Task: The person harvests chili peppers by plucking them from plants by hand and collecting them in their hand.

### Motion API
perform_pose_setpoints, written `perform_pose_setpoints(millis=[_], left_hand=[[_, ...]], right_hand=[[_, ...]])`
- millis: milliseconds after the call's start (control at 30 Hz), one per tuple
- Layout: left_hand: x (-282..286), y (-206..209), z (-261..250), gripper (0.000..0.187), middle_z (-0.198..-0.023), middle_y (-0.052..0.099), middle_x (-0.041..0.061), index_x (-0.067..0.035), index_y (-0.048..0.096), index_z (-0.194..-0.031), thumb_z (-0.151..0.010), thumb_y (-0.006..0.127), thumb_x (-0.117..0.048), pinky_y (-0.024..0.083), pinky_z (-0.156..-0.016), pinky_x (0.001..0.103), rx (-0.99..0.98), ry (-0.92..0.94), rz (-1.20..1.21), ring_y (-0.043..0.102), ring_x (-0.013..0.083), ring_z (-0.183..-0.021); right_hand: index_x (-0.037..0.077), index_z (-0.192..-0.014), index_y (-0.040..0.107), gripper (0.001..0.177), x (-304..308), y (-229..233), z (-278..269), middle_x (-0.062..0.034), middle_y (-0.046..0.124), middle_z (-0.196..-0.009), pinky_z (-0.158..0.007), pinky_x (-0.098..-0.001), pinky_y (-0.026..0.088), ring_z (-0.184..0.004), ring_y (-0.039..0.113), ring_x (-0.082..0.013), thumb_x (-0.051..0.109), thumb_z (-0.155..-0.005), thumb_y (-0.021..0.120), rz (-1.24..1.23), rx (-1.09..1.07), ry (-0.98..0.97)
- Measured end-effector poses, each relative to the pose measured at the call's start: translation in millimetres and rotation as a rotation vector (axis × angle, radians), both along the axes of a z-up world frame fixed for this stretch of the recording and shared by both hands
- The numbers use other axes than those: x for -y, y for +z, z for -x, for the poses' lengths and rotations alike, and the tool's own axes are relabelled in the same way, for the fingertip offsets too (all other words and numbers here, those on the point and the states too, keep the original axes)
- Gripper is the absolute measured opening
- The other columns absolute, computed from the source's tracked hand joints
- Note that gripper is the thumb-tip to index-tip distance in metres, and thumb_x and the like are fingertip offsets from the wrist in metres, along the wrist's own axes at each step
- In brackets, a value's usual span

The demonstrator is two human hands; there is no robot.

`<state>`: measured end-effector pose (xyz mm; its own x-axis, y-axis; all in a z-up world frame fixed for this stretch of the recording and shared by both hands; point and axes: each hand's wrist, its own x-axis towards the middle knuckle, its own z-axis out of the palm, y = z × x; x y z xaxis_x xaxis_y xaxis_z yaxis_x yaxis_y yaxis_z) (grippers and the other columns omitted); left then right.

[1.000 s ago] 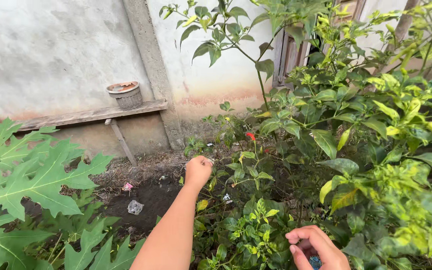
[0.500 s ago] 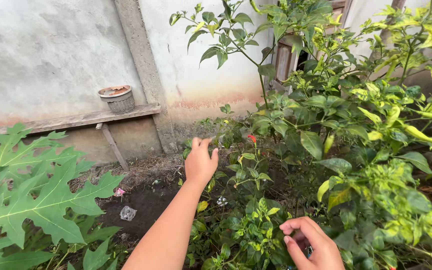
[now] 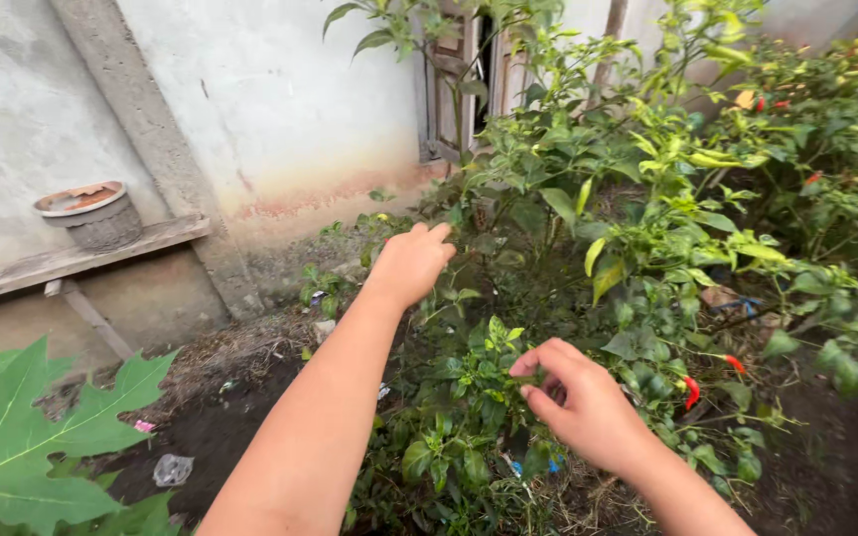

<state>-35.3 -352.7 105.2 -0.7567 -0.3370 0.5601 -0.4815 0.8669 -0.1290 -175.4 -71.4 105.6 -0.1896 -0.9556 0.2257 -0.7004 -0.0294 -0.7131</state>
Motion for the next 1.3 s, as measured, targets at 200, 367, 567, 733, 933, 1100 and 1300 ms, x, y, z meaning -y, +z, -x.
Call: perform_pose_setpoints(millis=[200,367,567,733,933,1100,1300], left_hand=[[-2.0,-25.5,8.3,0.028,-0.102,0.073,0.011,-0.005,0.071,-0.101,-0.073,0.066,-0.001,0.059,-0.079,0.044,0.154,0.076,-0.066,0.065,0.0328,-0.102],[-13.2,-30.2,10.9,0.015,-0.091,0.074,0.015,-0.006,0.073,-0.095,-0.083,0.065,-0.011,0.058,-0.082,0.048,0.119,0.146,-0.233,0.07,0.0333,-0.096],[-11.5,-42.3,9.8,0.017,-0.088,0.073,0.019,-0.005,0.074,-0.09,-0.075,0.066,-0.006,0.059,-0.078,0.047,0.073,0.277,-0.257,0.07,0.0349,-0.093],[-26.6,-28.8,-0.3,0.012,-0.088,0.073,0.019,-0.007,0.076,-0.087,-0.079,0.067,-0.01,0.057,-0.078,0.048,-0.072,0.392,-0.314,0.07,0.037,-0.089],[-84.3,19.8,8.8,0.016,-0.072,0.067,0.004,-0.009,0.076,-0.094,-0.092,0.073,-0.025,0.045,-0.061,0.033,-0.972,0.268,-0.867,0.058,0.0162,-0.066],[-152.5,-6.9,42.8,0.024,-0.054,0.031,-0.008,-0.009,0.061,-0.086,-0.094,0.07,-0.03,0.02,-0.038,0.024,-1.642,-0.535,-1.974,0.026,0.0066,-0.046],[-203.5,-70.4,109.6,0.023,-0.054,0.035,-0.007,-0.007,0.059,-0.085,-0.096,0.069,-0.025,0.018,-0.037,0.025,-1.747,-0.888,-2.311,0.026,0.0063,-0.044]], right_hand=[[0.013,-0.109,0.07,0.028,-30.4,-8.7,-12.6,0.0002,0.063,-0.099,-0.063,-0.0302,0.055,-0.072,0.066,-0.0124,0.007,-0.081,0.072,-0.077,-0.02,-0.031],[0.014,-0.106,0.071,0.026,-53.3,-30.5,5.8,-0.0002,0.068,-0.1,-0.071,-0.032,0.057,-0.075,0.071,-0.0156,0.012,-0.081,0.072,-0.08,-0.103,-0.255],[0.011,-0.101,0.071,0.018,-70.2,-62.6,77.6,-0.006,0.069,-0.099,-0.075,-0.038,0.056,-0.082,0.071,-0.023,0.014,-0.083,0.068,0.114,-0.283,-0.746],[0.011,-0.099,0.073,0.017,-51.9,-77.4,118.9,-0.0081,0.07,-0.093,-0.077,-0.0408,0.055,-0.087,0.068,-0.0276,0.018,-0.084,0.072,0.135,-0.441,-0.62],[0.009,-0.098,0.071,0.02,-29.3,-68.1,130.7,-0.0075,0.072,-0.083,-0.073,-0.037,0.058,-0.074,0.072,-0.024,0.015,-0.079,0.075,-0.105,-0.236,-0.462],[0.005,-0.087,0.072,0.012,-13.4,-73.6,150.4,-0.0092,0.072,-0.081,-0.071,-0.034,0.059,-0.071,0.073,-0.0226,0.01,-0.075,0.075,-0.045,-0.253,-0.253],[0.003,-0.088,0.072,0.012,-5.9,-87.6,162.3,-0.0149,0.075,-0.088,-0.073,-0.0378,0.057,-0.078,0.073,-0.028,0.007,-0.077,0.075,0.089,-0.285,-0.205]])
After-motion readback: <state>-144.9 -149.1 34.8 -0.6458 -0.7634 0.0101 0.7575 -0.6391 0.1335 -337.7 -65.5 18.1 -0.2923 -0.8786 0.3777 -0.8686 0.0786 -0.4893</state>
